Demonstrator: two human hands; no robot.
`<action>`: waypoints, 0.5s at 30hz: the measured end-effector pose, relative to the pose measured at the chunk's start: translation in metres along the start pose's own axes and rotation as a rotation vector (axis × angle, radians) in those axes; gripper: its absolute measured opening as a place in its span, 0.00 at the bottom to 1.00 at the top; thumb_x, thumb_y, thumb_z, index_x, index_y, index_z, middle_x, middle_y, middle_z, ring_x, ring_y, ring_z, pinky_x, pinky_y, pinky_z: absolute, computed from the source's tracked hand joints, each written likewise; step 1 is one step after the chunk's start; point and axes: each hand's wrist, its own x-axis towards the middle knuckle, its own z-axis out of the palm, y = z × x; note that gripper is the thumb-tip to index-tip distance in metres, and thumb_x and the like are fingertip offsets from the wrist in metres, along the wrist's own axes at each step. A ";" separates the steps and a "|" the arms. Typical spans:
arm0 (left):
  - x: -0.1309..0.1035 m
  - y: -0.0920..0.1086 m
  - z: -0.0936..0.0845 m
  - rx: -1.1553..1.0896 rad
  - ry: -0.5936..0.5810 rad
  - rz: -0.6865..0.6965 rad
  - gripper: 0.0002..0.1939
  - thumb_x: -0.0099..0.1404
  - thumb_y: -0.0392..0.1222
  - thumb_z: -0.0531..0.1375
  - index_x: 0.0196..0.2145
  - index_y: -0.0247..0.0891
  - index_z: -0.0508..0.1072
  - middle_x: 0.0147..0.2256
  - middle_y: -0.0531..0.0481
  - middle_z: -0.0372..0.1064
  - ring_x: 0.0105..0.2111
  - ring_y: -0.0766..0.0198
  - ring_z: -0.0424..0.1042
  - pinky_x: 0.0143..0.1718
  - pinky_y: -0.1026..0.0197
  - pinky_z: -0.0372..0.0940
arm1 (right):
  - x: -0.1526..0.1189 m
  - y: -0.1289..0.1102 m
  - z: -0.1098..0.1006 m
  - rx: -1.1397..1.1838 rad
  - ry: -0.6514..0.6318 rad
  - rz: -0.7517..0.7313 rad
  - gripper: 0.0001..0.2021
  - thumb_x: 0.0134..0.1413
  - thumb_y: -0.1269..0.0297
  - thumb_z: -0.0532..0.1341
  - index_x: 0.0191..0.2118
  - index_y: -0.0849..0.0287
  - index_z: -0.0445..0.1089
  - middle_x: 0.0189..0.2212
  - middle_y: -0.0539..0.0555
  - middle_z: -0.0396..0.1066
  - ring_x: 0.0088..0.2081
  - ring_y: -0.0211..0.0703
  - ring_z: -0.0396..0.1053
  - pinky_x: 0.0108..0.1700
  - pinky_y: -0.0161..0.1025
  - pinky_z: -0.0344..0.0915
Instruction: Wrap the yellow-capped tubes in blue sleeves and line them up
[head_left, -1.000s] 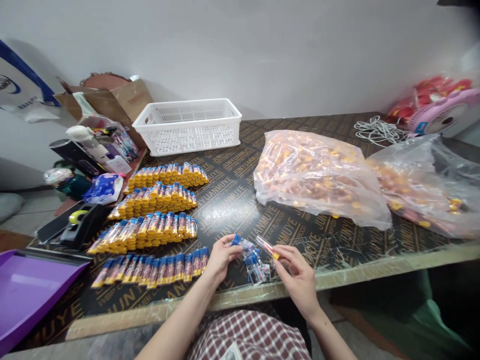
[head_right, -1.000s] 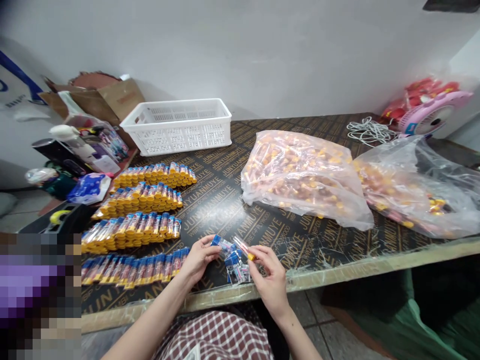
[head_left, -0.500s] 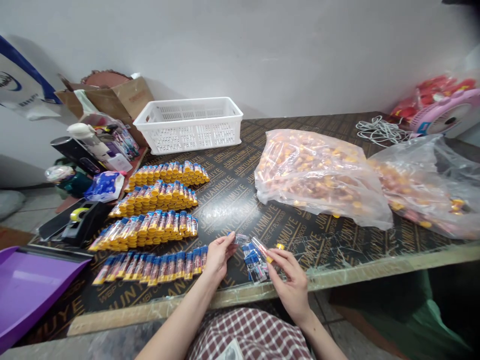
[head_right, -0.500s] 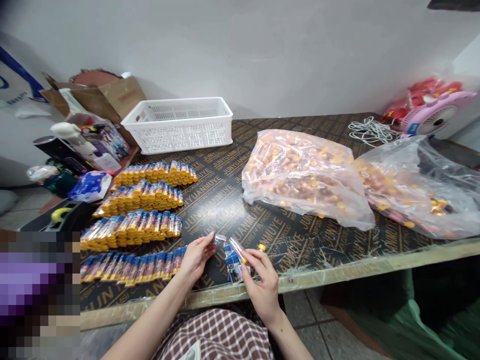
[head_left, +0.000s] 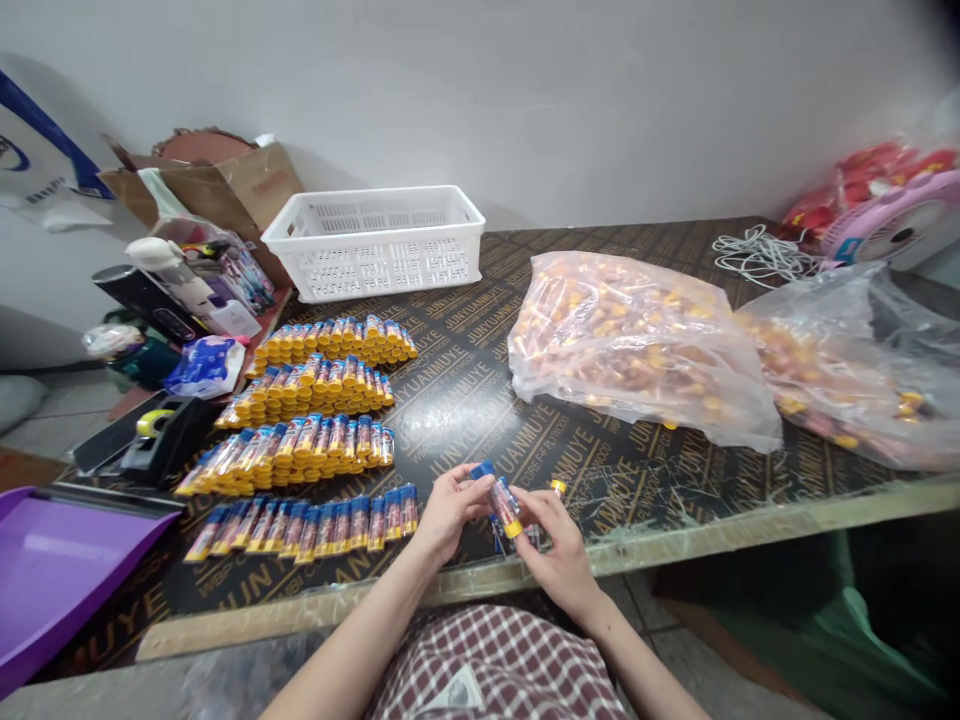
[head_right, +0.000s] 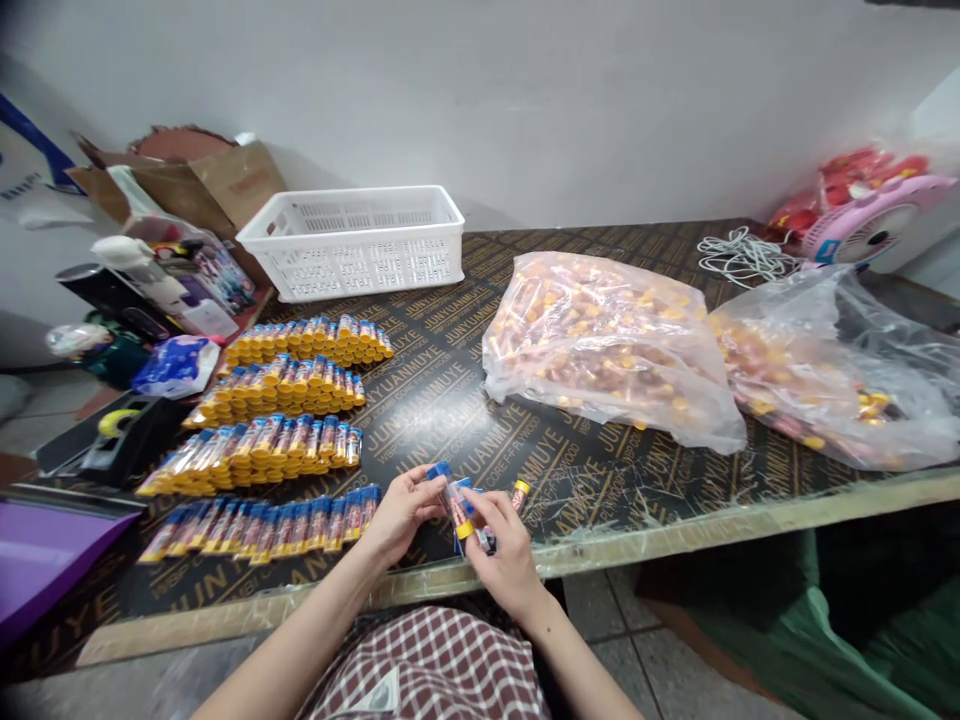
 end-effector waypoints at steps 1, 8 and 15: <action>-0.002 0.000 0.001 0.019 -0.033 -0.025 0.20 0.45 0.46 0.70 0.32 0.31 0.71 0.26 0.49 0.72 0.24 0.67 0.70 0.29 0.64 0.65 | 0.002 0.001 0.000 -0.032 0.006 -0.026 0.30 0.48 0.77 0.55 0.58 0.49 0.57 0.46 0.56 0.62 0.46 0.46 0.66 0.48 0.47 0.66; -0.011 -0.002 0.006 0.134 -0.147 -0.133 0.19 0.44 0.48 0.70 0.27 0.29 0.73 0.24 0.49 0.71 0.23 0.68 0.69 0.26 0.64 0.64 | 0.009 -0.003 -0.005 0.136 -0.132 -0.049 0.43 0.38 0.79 0.55 0.63 0.50 0.42 0.63 0.57 0.45 0.60 0.52 0.54 0.58 0.51 0.57; -0.014 -0.006 0.006 0.139 -0.148 -0.145 0.18 0.45 0.46 0.69 0.28 0.29 0.73 0.24 0.48 0.71 0.22 0.68 0.69 0.24 0.66 0.65 | 0.004 -0.002 -0.001 0.274 -0.117 -0.028 0.42 0.37 0.79 0.55 0.62 0.53 0.46 0.57 0.58 0.56 0.57 0.51 0.59 0.58 0.50 0.58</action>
